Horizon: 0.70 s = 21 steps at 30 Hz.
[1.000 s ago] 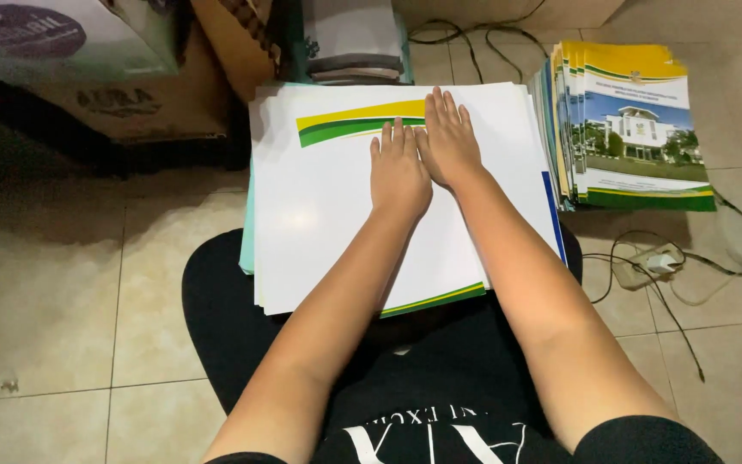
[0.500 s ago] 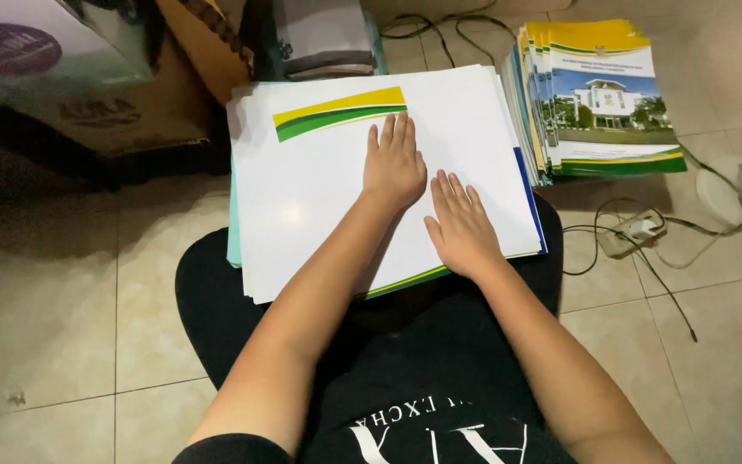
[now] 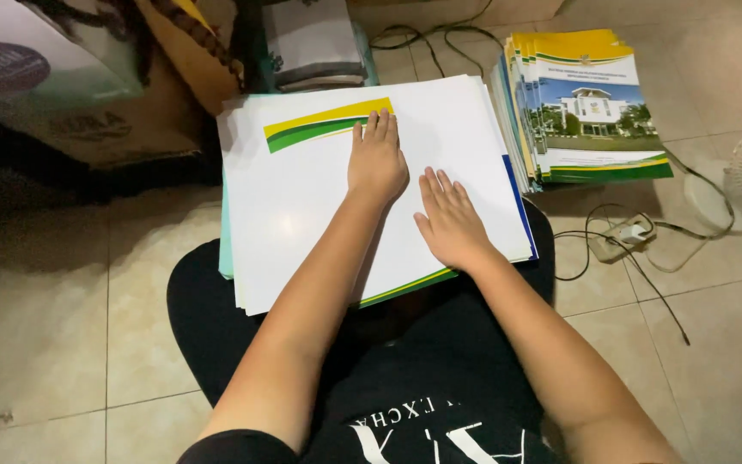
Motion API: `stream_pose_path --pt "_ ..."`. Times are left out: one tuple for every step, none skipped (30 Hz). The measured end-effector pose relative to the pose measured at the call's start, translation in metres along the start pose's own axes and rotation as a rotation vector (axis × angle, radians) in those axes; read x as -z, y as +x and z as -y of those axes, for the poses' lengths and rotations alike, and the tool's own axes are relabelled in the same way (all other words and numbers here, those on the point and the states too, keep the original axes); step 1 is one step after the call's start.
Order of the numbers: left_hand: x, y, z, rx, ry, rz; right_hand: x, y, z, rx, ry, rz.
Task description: Sorting and inspecting printed brochures by flipping through pages and smoothing them flat on a stack.
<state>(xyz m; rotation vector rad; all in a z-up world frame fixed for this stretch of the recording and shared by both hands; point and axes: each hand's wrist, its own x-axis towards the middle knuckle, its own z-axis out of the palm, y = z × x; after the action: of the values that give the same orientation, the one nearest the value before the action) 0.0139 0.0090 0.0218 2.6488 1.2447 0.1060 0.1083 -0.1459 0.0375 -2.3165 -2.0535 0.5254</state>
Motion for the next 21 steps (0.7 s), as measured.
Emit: stream_pose_path --pt "-0.002 -0.008 0.003 -0.018 -0.046 -0.089 0.006 0.012 0.002 -0.004 0.000 -0.017" --pt "-0.007 -0.010 0.004 -0.009 -0.045 -0.087 0.010 0.027 0.004 0.004 0.002 -0.013" --pt "-0.012 -0.012 0.006 0.005 -0.129 -0.140 0.014 0.041 0.006 -0.004 0.000 -0.034" --pt "-0.018 -0.014 0.008 0.020 -0.212 -0.193 0.018 0.056 0.008 -0.011 -0.002 -0.056" --pt "-0.022 -0.013 0.010 0.031 -0.209 -0.198 0.019 0.072 0.007 0.001 -0.003 -0.056" --pt "-0.026 -0.012 0.012 0.033 -0.277 -0.218 0.020 0.089 0.006 0.007 -0.009 -0.078" --pt "-0.029 -0.009 0.014 0.033 -0.343 -0.240 0.022 0.107 0.005 0.013 -0.015 -0.104" --pt "-0.025 -0.009 0.014 0.041 -0.338 -0.248 0.026 0.121 0.008 0.025 -0.015 -0.107" --pt "-0.023 -0.010 0.012 0.047 -0.343 -0.233 0.030 0.133 0.010 -0.011 -0.034 -0.104" --pt "-0.020 -0.011 0.011 0.052 -0.349 -0.218 0.033 0.145 0.013 -0.047 -0.054 -0.101" --pt "-0.018 -0.011 0.011 0.056 -0.347 -0.219 0.033 0.152 0.013 -0.043 -0.053 -0.100" --pt "-0.015 -0.011 0.011 0.060 -0.328 -0.204 0.033 0.158 0.014 -0.062 -0.046 -0.099" --pt "-0.012 -0.013 0.009 0.061 -0.309 -0.188 0.033 0.162 0.014 -0.084 -0.038 -0.099" --pt "-0.017 -0.009 0.012 0.062 -0.308 -0.187 0.033 0.161 0.015 -0.084 -0.037 -0.098" --pt "-0.021 -0.006 0.012 0.076 -0.299 -0.209 0.033 0.158 0.015 -0.084 -0.035 -0.100" --pt "-0.026 -0.003 0.013 0.089 -0.290 -0.230 0.033 0.155 0.015 -0.084 -0.033 -0.102" --pt "-0.029 0.001 0.015 0.081 -0.291 -0.234 0.030 0.145 0.015 -0.090 -0.035 -0.109" --pt "-0.032 0.005 0.018 0.094 -0.288 -0.239 0.028 0.134 0.016 -0.077 -0.026 -0.113" --pt "-0.038 0.006 0.019 0.110 -0.290 -0.240 0.023 0.122 0.015 -0.065 -0.019 -0.111" --pt "-0.037 0.004 0.018 0.104 -0.297 -0.239 0.023 0.103 0.019 -0.073 -0.024 -0.111" --pt "-0.036 0.002 0.018 0.113 -0.295 -0.241 0.023 0.084 0.024 -0.072 -0.010 -0.108"
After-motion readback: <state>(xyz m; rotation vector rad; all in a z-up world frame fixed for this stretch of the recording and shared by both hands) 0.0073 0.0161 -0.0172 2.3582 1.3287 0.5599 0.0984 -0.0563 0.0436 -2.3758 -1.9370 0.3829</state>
